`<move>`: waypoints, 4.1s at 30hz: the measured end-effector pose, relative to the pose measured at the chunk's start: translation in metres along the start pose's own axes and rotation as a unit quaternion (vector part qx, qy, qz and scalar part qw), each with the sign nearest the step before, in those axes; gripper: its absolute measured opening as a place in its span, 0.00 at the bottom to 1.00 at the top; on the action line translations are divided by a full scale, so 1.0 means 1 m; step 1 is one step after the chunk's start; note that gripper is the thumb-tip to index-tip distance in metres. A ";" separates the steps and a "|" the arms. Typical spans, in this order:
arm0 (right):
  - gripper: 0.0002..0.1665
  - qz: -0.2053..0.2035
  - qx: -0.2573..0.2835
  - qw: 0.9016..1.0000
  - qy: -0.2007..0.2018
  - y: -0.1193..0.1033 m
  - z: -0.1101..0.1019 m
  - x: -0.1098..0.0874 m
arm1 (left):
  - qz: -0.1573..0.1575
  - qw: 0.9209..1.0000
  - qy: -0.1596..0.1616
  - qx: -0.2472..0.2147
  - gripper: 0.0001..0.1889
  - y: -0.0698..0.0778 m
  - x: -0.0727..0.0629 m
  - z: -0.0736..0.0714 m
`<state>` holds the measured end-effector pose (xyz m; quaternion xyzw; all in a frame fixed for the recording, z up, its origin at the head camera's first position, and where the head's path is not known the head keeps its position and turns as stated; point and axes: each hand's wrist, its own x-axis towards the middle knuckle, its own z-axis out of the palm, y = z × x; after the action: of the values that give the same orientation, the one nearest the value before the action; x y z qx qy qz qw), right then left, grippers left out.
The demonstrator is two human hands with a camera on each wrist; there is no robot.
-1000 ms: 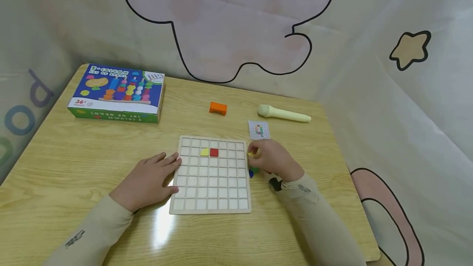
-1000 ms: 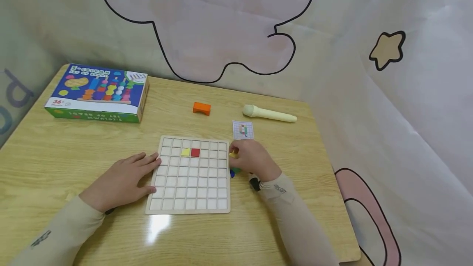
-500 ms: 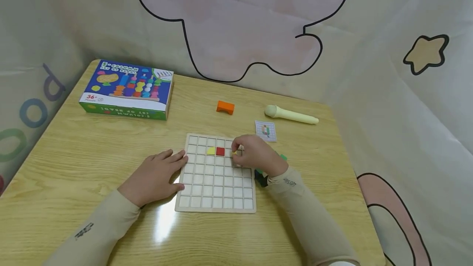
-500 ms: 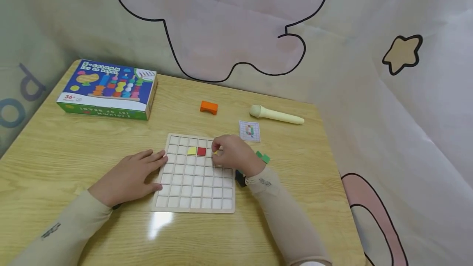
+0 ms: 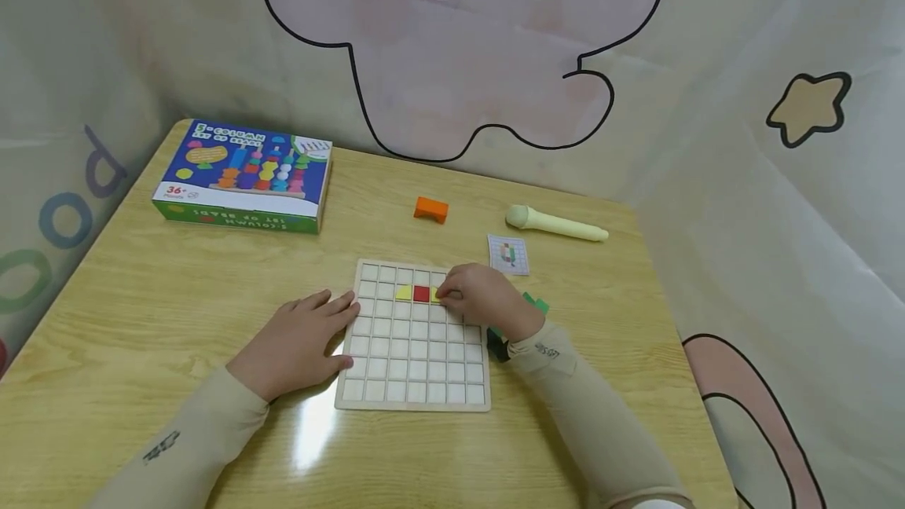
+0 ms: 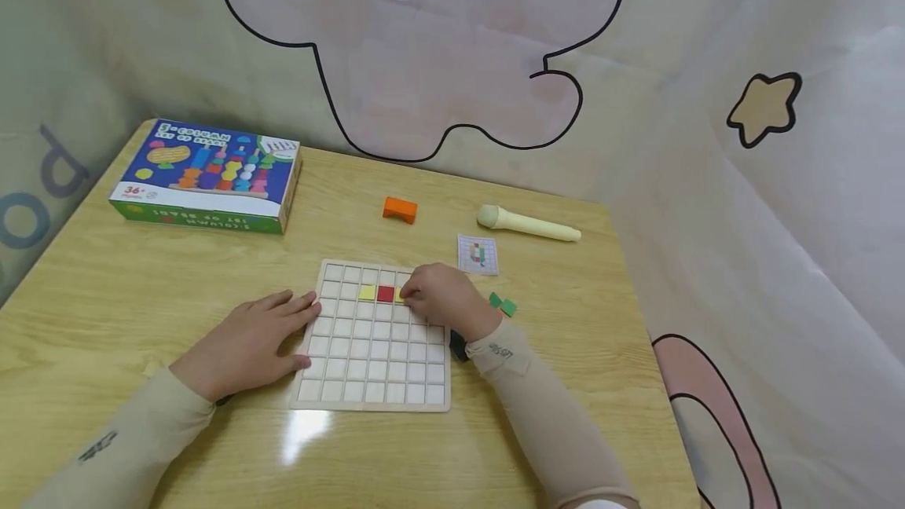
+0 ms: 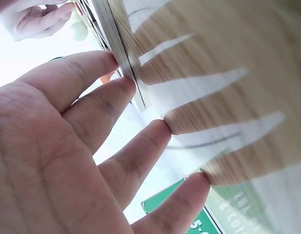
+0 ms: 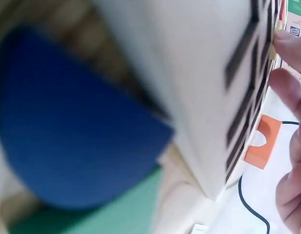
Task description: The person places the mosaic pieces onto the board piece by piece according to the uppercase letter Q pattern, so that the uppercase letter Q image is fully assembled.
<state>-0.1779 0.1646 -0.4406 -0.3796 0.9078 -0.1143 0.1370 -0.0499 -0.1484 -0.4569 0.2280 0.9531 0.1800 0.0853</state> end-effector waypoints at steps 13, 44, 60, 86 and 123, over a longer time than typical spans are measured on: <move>0.16 0.118 0.038 0.990 0.065 0.018 -0.038 -0.071 | 0.003 1.000 0.011 -0.011 0.42 0.001 -0.001 0.002; 0.11 0.181 0.032 0.979 0.088 0.067 -0.012 -0.132 | -0.004 1.000 0.001 -0.008 0.43 0.001 -0.003 -0.002; 0.06 0.113 -0.110 0.983 0.095 0.057 0.004 -0.105 | 0.009 1.000 0.001 -0.005 0.42 0.004 0.000 -0.005; 0.05 0.021 -0.114 0.983 0.140 -0.016 -0.015 -0.067 | -0.002 1.000 -0.006 -0.009 0.42 0.005 -0.004 -0.001; 0.10 -0.010 -0.084 0.994 0.064 -0.043 -0.022 -0.044 | -0.005 1.000 -0.011 -0.012 0.41 0.008 -0.004 -0.005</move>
<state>-0.1277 0.1689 -0.3993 -0.3903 0.9174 -0.0626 0.0450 -0.0446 -0.1450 -0.4494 0.2236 0.9511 0.1886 0.0994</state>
